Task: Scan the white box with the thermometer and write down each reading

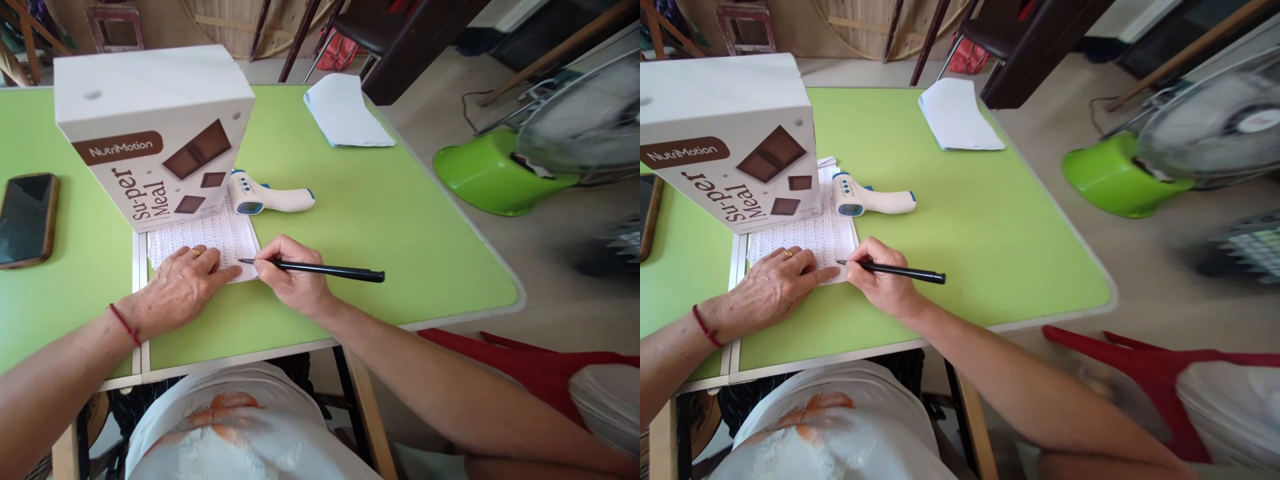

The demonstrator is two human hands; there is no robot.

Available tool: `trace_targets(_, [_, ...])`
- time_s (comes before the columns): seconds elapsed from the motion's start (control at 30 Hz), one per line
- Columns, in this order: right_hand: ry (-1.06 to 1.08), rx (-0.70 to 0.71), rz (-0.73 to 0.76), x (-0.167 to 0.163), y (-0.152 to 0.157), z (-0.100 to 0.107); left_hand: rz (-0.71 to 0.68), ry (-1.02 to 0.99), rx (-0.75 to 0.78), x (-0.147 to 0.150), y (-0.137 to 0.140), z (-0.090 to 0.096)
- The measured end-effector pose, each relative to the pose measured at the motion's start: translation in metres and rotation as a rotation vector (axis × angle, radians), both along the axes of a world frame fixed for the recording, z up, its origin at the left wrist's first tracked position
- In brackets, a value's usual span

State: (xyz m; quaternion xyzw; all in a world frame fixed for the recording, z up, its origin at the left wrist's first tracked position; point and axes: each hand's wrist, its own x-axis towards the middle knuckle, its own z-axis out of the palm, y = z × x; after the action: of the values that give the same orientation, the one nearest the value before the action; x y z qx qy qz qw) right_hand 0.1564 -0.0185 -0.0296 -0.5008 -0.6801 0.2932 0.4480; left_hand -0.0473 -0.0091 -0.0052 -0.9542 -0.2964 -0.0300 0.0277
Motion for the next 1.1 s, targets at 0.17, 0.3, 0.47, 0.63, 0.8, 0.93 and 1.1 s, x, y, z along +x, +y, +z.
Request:
trace_targets(0.17, [-0.014, -0.011, 0.017, 0.0006, -0.0002, -0.001, 0.003, 0.007, -0.018, 0.0014, 0.0001, 0.0008])
trace_targets(0.3, [-0.018, -0.009, 0.024, 0.0004, -0.0004, -0.0022, 0.005, 0.011, -0.027, 0.0017, 0.0002, 0.0019])
trace_targets(0.47, [-0.027, -0.004, 0.044, 0.0009, -0.0005, -0.0024, 0.008, 0.018, -0.026, 0.0014, 0.0001, 0.0018])
trace_targets(0.63, [-0.013, 0.011, 0.064, 0.0012, -0.0001, -0.001, 0.007, 0.032, -0.006, 0.0011, 0.0002, 0.0017])
trace_targets(0.8, [-0.006, 0.01, 0.058, 0.0008, 0.0, 0.0002, 0.007, 0.03, -0.008, 0.0, 0.0001, 0.0017])
trace_targets(0.93, [-0.017, 0.045, 0.014, 0.0, -0.0003, -0.0001, 0.007, 0.024, -0.003, -0.0004, 0.0003, 0.0013])
trace_targets(1.1, [-0.022, 0.057, 0.032, 0.0001, 0.0005, -0.0017, 0.015, 0.045, -0.021, 0.0005, 0.0002, 0.003])
